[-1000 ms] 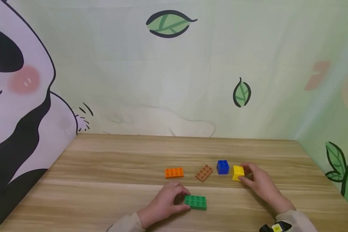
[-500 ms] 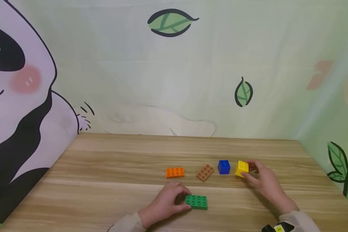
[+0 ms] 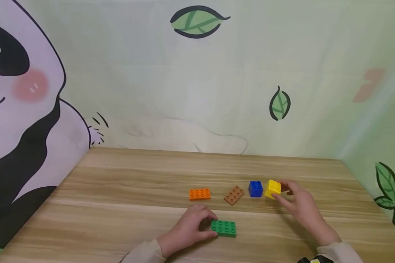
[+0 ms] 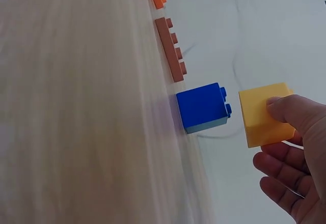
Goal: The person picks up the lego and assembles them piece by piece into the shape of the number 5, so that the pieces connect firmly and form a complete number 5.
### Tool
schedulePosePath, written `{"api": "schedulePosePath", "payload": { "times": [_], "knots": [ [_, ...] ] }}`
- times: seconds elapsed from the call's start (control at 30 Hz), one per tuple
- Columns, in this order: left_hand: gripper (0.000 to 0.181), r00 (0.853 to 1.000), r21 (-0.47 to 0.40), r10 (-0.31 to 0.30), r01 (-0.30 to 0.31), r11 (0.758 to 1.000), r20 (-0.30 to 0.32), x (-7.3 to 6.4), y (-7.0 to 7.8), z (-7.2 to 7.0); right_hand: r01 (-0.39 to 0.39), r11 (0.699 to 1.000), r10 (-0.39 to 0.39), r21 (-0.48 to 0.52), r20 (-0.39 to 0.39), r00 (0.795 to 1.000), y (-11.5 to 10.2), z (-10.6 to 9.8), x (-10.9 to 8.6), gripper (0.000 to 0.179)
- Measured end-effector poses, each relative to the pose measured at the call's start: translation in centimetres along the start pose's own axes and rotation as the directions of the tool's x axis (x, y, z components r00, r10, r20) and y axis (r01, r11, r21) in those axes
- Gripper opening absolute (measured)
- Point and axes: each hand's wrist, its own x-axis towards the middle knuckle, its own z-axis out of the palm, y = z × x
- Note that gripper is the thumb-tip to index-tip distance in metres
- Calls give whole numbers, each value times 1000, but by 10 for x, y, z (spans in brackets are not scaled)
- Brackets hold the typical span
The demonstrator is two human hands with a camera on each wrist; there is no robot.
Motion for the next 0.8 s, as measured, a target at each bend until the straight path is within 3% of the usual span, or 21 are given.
{"api": "schedulePosePath", "payload": {
  "times": [0.8],
  "knots": [
    [31, 1000, 15, 20, -19, 1000, -12, 0, 1, -1, 109, 994, -109, 18, 27, 994, -35, -1, -4, 39]
  ]
}}
